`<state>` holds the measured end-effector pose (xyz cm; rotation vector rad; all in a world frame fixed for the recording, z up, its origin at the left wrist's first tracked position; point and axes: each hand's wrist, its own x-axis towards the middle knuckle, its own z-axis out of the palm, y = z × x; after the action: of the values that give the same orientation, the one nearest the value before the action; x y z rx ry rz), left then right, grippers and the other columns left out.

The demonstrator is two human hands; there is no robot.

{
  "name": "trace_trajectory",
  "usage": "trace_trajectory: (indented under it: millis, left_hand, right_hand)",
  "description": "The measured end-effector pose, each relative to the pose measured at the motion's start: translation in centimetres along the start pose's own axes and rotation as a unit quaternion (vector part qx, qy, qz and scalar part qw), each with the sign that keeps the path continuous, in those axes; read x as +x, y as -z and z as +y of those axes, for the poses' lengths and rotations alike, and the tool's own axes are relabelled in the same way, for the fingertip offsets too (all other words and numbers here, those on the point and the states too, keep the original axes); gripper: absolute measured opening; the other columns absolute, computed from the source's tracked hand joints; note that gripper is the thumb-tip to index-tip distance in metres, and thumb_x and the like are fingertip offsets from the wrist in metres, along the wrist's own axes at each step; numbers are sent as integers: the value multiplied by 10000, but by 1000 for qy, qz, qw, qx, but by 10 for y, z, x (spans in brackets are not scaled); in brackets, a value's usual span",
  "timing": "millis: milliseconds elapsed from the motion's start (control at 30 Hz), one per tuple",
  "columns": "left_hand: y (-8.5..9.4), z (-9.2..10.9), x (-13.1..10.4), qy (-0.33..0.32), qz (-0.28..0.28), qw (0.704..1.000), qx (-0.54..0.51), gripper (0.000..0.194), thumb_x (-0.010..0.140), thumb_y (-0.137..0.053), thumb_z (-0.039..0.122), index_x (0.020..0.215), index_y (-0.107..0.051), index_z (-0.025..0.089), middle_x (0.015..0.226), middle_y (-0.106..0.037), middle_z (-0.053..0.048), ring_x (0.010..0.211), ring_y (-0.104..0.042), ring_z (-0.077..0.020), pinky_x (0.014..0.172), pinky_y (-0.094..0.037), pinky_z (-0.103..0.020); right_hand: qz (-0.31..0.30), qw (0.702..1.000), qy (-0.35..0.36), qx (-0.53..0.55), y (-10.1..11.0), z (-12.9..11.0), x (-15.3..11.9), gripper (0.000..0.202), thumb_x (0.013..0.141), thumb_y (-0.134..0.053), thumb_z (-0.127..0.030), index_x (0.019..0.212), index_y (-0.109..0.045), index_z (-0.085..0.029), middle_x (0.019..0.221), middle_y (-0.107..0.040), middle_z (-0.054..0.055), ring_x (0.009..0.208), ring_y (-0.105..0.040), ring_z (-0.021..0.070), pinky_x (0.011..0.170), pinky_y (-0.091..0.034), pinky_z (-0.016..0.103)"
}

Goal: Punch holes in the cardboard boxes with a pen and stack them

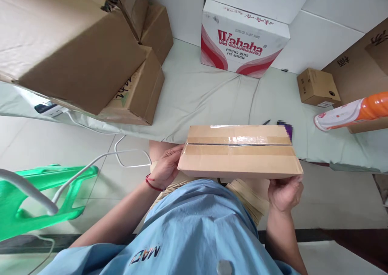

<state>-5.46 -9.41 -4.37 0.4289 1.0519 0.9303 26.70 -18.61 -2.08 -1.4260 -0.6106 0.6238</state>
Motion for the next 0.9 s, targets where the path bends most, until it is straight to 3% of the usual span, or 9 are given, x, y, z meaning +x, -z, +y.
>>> trace_trajectory:
  millis: [100,167,233,367,500,600,700,800,900]
  left_hand:
    - [-12,7,-9,-91,2,994,65,347,711,-968,441,956,-887,209,1341,-755,-117,1415,-619,-350,1163,-540,-386]
    - [-17,9,-15,-144,-10,984,104,305,777,-944,441,1025,-897,270,1539,-649,-84,1576,-466,-333,1262,-456,-381]
    - [-20,9,-20,-161,-45,979,112,279,843,-914,416,1105,-885,326,1656,-554,-48,1632,-394,-317,1292,-430,-397]
    - [-22,9,-30,-149,-131,975,101,302,917,-865,411,1214,-852,355,1623,-591,-67,1526,-538,-332,1257,-488,-468]
    - [-32,13,-43,-212,-184,941,190,303,992,-780,351,1290,-830,369,1545,-646,-93,1505,-556,-326,1276,-467,-494]
    - [-41,14,-48,-244,-169,925,235,280,975,-795,356,1251,-842,343,1645,-556,-98,1574,-475,-356,1268,-478,-505]
    - [-43,12,-43,-250,-135,938,199,276,925,-855,382,1192,-831,315,1780,-386,-70,1606,-430,-386,1249,-494,-523]
    - [-39,10,-34,-233,-131,956,118,270,945,-840,406,1188,-790,299,1744,-458,-80,1583,-479,-366,1255,-479,-538]
    - [-30,11,-29,-231,-122,960,102,300,983,-802,394,1267,-759,305,1689,-540,-73,1604,-464,-320,1262,-471,-482]
  right_hand:
    - [75,997,11,-31,-3,-1,8,540,975,-623,-754,942,-756,-231,650,-652,49,542,-626,208,381,-351,292]
    - [43,997,-20,-58,-4,-1,13,593,972,-611,-779,776,-685,-224,525,-563,10,416,-490,150,364,-264,282]
    - [5,996,-50,-74,-3,1,17,677,939,-590,-849,704,-627,-214,499,-563,8,381,-427,111,369,-223,267]
    - [-13,994,-84,-74,1,9,21,695,848,-666,-893,764,-623,-204,499,-575,-13,373,-394,79,377,-170,238]
    - [-5,994,-101,-42,5,13,26,715,786,-732,-888,926,-681,-189,484,-529,-57,376,-370,82,376,-120,231]
    - [4,995,-97,-19,7,15,28,684,757,-792,-856,908,-678,-199,498,-517,-67,416,-407,89,389,-180,227]
    - [10,997,-67,-29,10,18,27,591,823,-800,-776,788,-649,-206,503,-504,-60,453,-401,84,433,-237,232]
    - [14,998,-28,-60,14,22,24,483,871,-813,-676,866,-746,-197,635,-618,-20,584,-525,111,519,-356,236]
    - [-3,996,34,-87,15,23,21,408,894,-808,-606,1025,-808,-220,963,-752,48,968,-699,213,837,-564,343]
